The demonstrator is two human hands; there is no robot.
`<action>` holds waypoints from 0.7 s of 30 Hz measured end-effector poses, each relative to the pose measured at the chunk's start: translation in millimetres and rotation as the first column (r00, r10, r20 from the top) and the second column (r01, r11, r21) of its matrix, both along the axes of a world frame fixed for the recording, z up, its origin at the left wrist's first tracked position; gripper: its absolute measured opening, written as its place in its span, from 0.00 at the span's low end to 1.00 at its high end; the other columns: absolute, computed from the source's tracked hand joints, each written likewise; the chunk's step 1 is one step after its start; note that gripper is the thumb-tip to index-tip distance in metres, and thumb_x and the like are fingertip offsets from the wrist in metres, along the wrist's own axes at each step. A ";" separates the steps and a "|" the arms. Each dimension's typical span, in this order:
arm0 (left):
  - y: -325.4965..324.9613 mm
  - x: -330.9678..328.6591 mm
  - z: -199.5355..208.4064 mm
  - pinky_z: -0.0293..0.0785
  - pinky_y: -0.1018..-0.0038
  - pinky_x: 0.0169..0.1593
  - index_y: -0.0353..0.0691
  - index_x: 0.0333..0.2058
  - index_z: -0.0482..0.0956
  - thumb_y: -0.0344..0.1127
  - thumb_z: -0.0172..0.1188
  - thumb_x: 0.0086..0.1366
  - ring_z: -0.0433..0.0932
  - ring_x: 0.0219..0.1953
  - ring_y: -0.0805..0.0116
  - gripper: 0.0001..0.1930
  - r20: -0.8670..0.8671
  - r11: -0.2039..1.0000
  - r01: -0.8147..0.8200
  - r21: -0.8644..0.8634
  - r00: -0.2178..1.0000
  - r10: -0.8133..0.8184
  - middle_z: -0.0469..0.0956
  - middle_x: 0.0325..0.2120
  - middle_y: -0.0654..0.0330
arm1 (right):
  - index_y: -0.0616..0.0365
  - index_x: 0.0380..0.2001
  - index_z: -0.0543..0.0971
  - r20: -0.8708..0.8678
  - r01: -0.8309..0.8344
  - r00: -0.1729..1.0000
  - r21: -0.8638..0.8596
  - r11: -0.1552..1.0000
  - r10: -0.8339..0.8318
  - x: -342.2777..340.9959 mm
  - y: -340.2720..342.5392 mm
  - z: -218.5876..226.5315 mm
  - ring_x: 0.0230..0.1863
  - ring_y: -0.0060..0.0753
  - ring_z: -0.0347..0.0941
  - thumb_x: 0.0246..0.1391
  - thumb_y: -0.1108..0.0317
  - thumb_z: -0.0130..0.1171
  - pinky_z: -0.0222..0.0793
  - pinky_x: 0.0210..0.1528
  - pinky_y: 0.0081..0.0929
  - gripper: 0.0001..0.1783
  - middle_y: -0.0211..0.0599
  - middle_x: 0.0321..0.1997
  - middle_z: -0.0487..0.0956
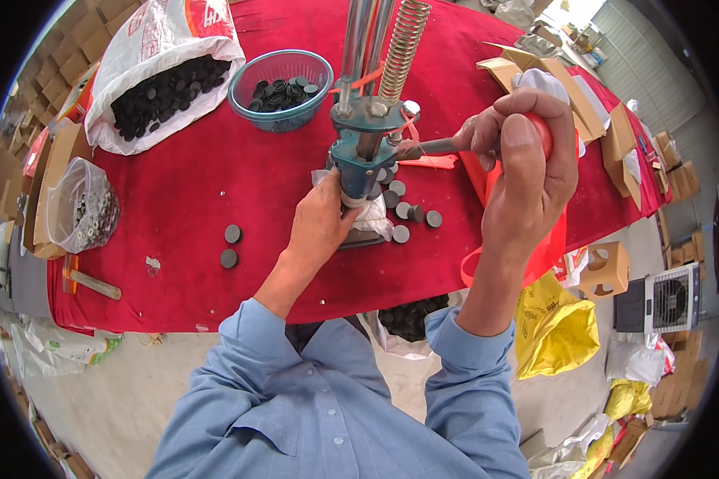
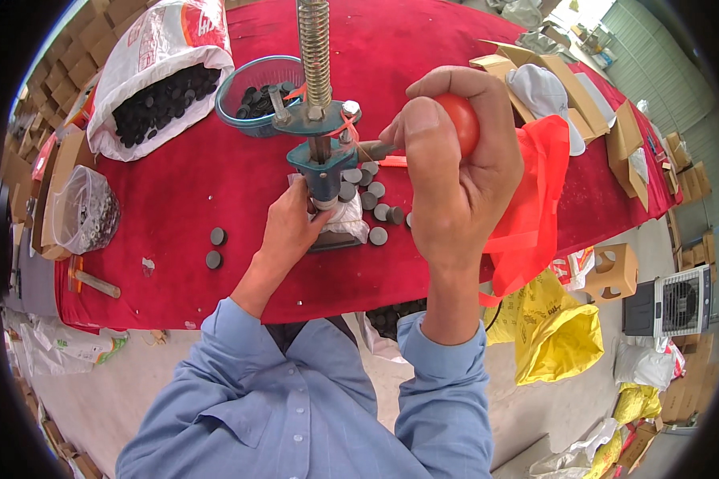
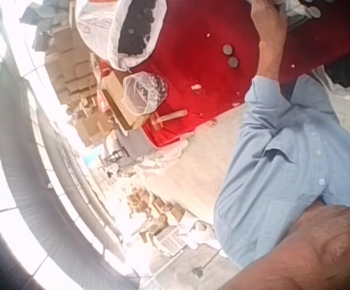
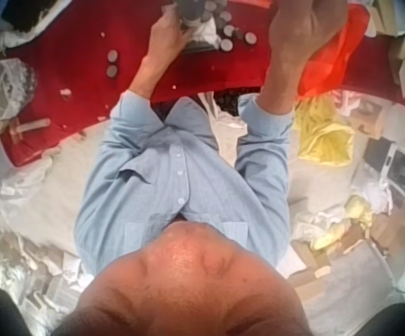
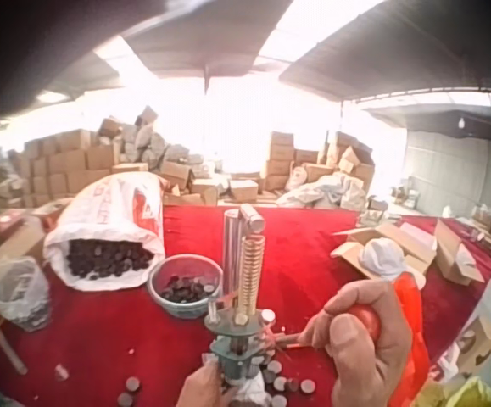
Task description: The person places small metal rings into the center of dark circular discs on a red table. They use a hammer to tap the rings into place. The person then uses a manual press to compress the discs and rings together. Finally, they inspect the assembled units and place them into a white sack.
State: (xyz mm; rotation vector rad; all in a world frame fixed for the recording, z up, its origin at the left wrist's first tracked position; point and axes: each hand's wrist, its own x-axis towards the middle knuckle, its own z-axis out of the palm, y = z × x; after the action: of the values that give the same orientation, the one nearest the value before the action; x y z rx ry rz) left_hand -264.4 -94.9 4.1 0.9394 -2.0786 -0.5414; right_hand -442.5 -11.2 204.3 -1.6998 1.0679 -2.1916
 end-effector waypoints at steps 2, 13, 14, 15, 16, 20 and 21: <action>0.1 -0.4 0.4 0.83 0.60 0.41 0.34 0.57 0.73 0.32 0.78 0.58 0.86 0.35 0.53 0.31 -0.003 1.000 -0.009 0.005 1.000 0.009 0.85 0.40 0.50 | 0.67 0.44 0.76 0.004 -0.041 0.999 -0.021 0.999 0.041 2.3 4.0 -3.9 0.28 0.24 0.77 0.69 0.70 0.56 0.79 0.35 0.26 0.09 0.36 0.33 0.78; 13.0 134.5 5.1 0.76 0.55 0.60 0.39 0.51 0.85 0.35 0.74 0.62 0.77 0.56 0.47 0.19 0.332 0.917 -0.329 -0.223 0.859 0.389 0.80 0.54 0.49 | 0.53 0.47 0.69 -0.084 0.046 0.995 -0.092 0.995 -0.054 19.7 96.0 -158.8 0.49 0.56 0.81 0.67 0.63 0.62 0.81 0.43 0.44 0.14 0.47 0.39 0.79; 15.6 147.4 2.7 0.76 0.55 0.59 0.40 0.52 0.85 0.35 0.73 0.63 0.78 0.56 0.47 0.19 0.396 0.904 -0.368 -0.216 0.813 0.426 0.80 0.54 0.49 | 0.50 0.48 0.68 -0.108 0.099 0.989 0.013 0.995 -0.097 21.0 107.3 -158.1 0.55 0.59 0.80 0.64 0.65 0.65 0.81 0.46 0.45 0.17 0.48 0.42 0.80; 18.6 155.6 1.2 0.77 0.56 0.58 0.40 0.53 0.85 0.34 0.72 0.63 0.78 0.55 0.48 0.19 0.460 0.895 -0.394 -0.209 0.768 0.445 0.80 0.54 0.50 | 0.50 0.47 0.68 -0.120 0.097 0.988 0.000 0.995 -0.096 20.2 107.9 -157.8 0.55 0.59 0.80 0.63 0.66 0.65 0.80 0.47 0.46 0.17 0.48 0.42 0.80; 23.2 162.1 -1.7 0.78 0.56 0.56 0.40 0.54 0.85 0.34 0.72 0.64 0.79 0.54 0.49 0.19 0.455 0.901 -0.403 -0.158 0.781 0.429 0.80 0.52 0.50 | 0.50 0.47 0.68 -0.132 0.096 0.987 -0.013 0.995 -0.096 18.6 105.2 -157.0 0.54 0.58 0.80 0.63 0.67 0.66 0.80 0.48 0.46 0.17 0.47 0.43 0.80; 23.8 163.5 -12.1 0.80 0.58 0.49 0.40 0.57 0.84 0.31 0.71 0.64 0.82 0.46 0.50 0.21 0.325 0.931 -0.365 -0.022 0.878 0.352 0.80 0.46 0.50 | 0.53 0.46 0.68 -0.177 0.090 0.979 -0.070 0.993 -0.101 12.9 89.3 -129.2 0.49 0.54 0.80 0.62 0.70 0.65 0.80 0.49 0.48 0.16 0.47 0.38 0.80; 21.1 160.3 -10.8 0.81 0.59 0.47 0.39 0.58 0.84 0.30 0.71 0.64 0.82 0.44 0.50 0.22 0.275 0.943 -0.332 -0.010 0.906 0.322 0.80 0.45 0.50 | 0.54 0.46 0.68 -0.189 0.085 0.977 -0.078 0.993 -0.099 11.4 84.3 -116.5 0.47 0.53 0.80 0.62 0.70 0.64 0.80 0.49 0.48 0.16 0.47 0.37 0.80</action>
State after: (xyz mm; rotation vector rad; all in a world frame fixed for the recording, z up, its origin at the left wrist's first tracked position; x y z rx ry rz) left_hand -104.1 -73.8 -6.6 1.4206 -2.0885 -0.2851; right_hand -431.1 73.0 87.9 -1.9649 1.1489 -2.1781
